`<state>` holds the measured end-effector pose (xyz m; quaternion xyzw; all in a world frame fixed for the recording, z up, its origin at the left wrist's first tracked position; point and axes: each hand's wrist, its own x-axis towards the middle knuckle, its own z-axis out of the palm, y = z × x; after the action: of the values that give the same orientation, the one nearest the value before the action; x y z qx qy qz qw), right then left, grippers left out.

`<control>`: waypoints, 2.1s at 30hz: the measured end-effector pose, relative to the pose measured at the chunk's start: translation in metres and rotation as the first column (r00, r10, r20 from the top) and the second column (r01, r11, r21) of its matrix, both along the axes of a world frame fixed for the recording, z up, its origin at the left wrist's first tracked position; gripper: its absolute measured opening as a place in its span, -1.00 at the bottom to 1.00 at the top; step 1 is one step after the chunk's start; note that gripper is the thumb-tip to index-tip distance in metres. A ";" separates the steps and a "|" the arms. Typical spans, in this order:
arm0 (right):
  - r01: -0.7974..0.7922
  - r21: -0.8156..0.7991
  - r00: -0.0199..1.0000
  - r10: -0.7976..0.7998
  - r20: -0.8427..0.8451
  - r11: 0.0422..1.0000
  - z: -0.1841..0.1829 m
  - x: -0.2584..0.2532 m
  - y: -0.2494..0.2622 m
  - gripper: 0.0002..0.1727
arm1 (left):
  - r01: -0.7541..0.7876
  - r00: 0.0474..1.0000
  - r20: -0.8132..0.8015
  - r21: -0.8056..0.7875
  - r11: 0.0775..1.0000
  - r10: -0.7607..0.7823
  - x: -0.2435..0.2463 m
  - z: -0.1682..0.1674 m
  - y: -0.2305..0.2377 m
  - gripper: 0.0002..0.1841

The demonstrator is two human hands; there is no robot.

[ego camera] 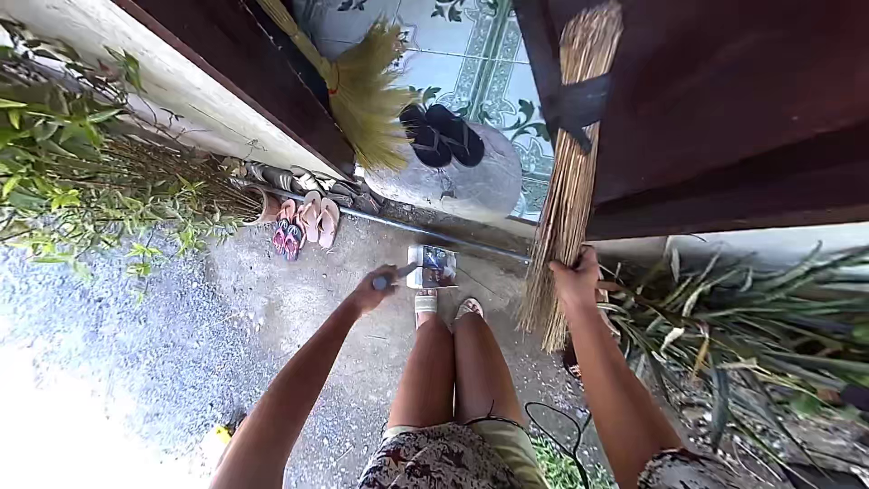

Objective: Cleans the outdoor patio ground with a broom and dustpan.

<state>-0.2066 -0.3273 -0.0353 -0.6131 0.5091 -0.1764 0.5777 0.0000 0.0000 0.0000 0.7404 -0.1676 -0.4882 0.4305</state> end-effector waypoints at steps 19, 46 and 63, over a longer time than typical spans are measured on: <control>0.249 -0.290 0.896 -0.106 0.432 0.924 0.315 -0.124 0.024 0.02 | -0.270 0.956 0.066 -0.195 0.943 0.287 0.010 0.252 0.016 -0.77; 0.032 -0.560 0.927 -0.235 -0.294 0.828 0.253 -0.202 0.217 -0.24 | -0.149 0.973 0.175 -0.039 0.988 0.154 0.029 0.187 0.185 -0.81; -0.002 0.020 0.903 0.010 -0.429 1.000 0.229 -0.226 0.235 -0.54 | -0.122 0.978 0.170 0.015 0.992 0.117 0.009 0.173 0.189 -0.74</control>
<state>-0.4329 -0.0926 0.1933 -0.6329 0.6237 -0.0306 0.4578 0.0087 0.1887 0.1733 0.7933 -0.1524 -0.3991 0.4339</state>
